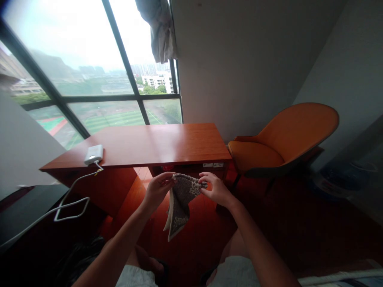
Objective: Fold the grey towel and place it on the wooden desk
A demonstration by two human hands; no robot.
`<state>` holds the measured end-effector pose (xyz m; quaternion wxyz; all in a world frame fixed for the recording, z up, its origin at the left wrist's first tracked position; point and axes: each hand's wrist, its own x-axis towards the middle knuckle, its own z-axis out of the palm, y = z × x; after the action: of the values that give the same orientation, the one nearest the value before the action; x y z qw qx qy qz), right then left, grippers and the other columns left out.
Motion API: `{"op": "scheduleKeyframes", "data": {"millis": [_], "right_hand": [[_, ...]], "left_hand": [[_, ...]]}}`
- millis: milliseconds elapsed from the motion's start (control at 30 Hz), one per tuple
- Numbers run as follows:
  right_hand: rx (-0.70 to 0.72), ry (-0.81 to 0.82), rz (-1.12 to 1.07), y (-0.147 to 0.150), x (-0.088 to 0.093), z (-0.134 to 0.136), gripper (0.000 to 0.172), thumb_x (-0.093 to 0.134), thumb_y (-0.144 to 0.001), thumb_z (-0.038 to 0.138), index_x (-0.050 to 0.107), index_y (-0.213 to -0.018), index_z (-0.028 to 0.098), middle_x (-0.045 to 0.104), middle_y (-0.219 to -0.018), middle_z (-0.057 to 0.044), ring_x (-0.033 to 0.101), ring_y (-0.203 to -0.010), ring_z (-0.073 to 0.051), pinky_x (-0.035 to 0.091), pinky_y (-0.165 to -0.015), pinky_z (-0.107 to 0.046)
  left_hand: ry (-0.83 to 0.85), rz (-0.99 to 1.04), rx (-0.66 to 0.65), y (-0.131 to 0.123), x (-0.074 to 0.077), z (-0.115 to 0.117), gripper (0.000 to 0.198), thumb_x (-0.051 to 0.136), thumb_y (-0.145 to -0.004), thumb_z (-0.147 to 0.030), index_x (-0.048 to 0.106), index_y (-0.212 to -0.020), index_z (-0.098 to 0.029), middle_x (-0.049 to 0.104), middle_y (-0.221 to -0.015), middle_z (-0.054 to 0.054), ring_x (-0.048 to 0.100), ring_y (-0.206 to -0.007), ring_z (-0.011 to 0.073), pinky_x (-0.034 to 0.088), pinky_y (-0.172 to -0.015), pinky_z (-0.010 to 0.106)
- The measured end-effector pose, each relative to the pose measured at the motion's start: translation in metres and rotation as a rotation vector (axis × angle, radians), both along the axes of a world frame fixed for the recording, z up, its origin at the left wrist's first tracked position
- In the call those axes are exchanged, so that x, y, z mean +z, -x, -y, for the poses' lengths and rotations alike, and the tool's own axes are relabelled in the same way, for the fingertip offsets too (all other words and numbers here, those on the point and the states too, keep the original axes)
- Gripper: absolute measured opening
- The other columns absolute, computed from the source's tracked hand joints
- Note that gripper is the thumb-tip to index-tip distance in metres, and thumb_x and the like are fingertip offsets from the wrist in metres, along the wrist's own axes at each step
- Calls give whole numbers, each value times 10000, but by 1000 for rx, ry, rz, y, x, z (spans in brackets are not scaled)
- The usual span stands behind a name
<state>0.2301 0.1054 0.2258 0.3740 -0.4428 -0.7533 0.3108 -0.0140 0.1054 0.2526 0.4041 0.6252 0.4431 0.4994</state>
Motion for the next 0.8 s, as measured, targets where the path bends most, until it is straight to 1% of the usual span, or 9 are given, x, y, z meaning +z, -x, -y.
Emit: {"op": "scheduleKeyframes", "data": {"millis": [133,200,300,433,533,600,667,733,800], "right_hand": [[49,-66,147,2,6,-2,152,619,-731,226,689,-866,241,700,-1012,-70,627,-987,-226,487,-920,-434],[36,-71,191,1,15,-1,112,605,-751,247,689,-826,245,719,-899,-50,644,-890,-221,505,-846,-416],[-37,-50,139,0,35,3,127,591,-782,336,667,-820,242,714,-822,-31,656,-785,-201,524,-750,-368],[-151,-125,56,4,63,6,114,612,-770,344,630,-824,246,699,-818,-17,659,-741,-184,531,-701,-333],[-206,-134,-39,7,78,5,178,630,-758,320,619,-926,265,700,-865,-21,673,-790,-193,548,-727,-337],[-222,-127,-118,7,85,2,257,641,-758,333,607,-1006,280,702,-919,-29,678,-857,-205,552,-771,-349],[-251,-131,-133,7,88,-1,281,641,-764,370,606,-1030,284,698,-927,-34,672,-876,-210,542,-801,-362],[-260,-124,-156,6,90,-5,249,620,-779,406,603,-994,281,679,-895,-28,662,-843,-203,533,-772,-353],[-237,-112,-221,6,90,-8,227,596,-795,428,581,-968,282,650,-881,-16,645,-815,-188,521,-728,-330]], "left_hand": [[-1,8,-4,9,2,-2,216,709,-748,-322,728,-902,-172,738,-844,36,658,-768,156,527,-712,244],[-3,23,18,16,3,-3,213,716,-742,-325,725,-895,-176,738,-840,28,663,-775,156,534,-719,246],[-17,30,46,26,4,-6,226,711,-752,-343,723,-913,-185,742,-859,22,670,-795,155,542,-740,251],[-1,46,68,34,9,-8,263,703,-762,-382,719,-929,-179,732,-799,11,660,-722,142,546,-667,241],[56,131,58,33,18,-7,295,726,-735,-399,707,-919,-169,707,-739,-2,652,-662,145,563,-599,256],[75,164,65,30,26,-7,316,741,-714,-407,700,-918,-168,707,-747,-1,660,-660,159,577,-575,273],[59,147,88,27,33,-7,310,750,-698,-405,703,-897,-172,714,-745,-1,666,-660,169,577,-562,273],[3,98,114,25,39,-8,265,747,-703,-387,712,-864,-178,719,-735,-5,666,-674,165,565,-586,254],[-69,52,127,23,42,-12,219,736,-721,-361,719,-848,-184,719,-744,-7,661,-706,151,547,-637,232]]}}
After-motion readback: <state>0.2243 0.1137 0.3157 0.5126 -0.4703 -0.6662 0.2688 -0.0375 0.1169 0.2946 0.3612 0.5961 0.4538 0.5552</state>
